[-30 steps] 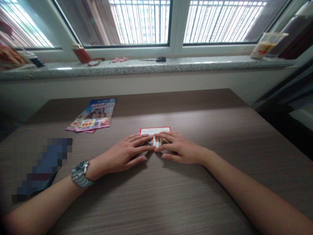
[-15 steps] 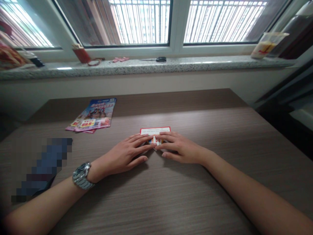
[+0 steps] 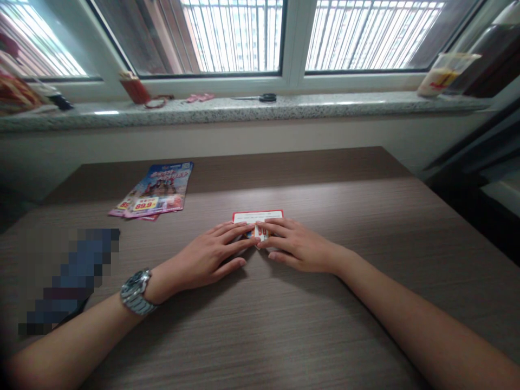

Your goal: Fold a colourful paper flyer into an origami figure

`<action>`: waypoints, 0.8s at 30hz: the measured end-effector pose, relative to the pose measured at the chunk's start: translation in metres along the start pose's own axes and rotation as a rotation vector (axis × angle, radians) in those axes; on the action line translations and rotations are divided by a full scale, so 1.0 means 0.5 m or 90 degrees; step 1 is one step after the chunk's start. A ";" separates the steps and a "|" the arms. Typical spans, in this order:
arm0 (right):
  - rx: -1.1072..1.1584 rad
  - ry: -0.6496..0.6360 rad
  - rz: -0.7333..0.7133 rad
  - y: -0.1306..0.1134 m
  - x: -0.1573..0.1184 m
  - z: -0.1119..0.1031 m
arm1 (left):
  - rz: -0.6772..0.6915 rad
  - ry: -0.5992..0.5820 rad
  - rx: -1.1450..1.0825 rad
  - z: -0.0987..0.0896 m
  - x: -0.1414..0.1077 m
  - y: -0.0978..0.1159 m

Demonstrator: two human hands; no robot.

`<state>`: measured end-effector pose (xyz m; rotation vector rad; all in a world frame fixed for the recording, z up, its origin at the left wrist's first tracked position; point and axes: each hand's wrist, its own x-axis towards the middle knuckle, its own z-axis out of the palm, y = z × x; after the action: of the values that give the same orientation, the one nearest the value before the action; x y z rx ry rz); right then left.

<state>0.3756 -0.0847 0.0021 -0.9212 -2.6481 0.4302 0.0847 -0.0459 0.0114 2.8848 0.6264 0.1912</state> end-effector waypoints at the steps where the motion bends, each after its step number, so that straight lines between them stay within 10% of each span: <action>1: 0.002 0.000 -0.001 0.000 0.000 0.000 | 0.000 -0.003 0.003 -0.001 0.000 0.000; 24: 0.020 -0.017 -0.025 0.002 0.006 -0.010 | 0.005 -0.024 -0.039 -0.005 -0.001 -0.005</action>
<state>0.3757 -0.0813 0.0067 -0.8576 -2.6714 0.4763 0.0826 -0.0437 0.0135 2.8248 0.5928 0.1543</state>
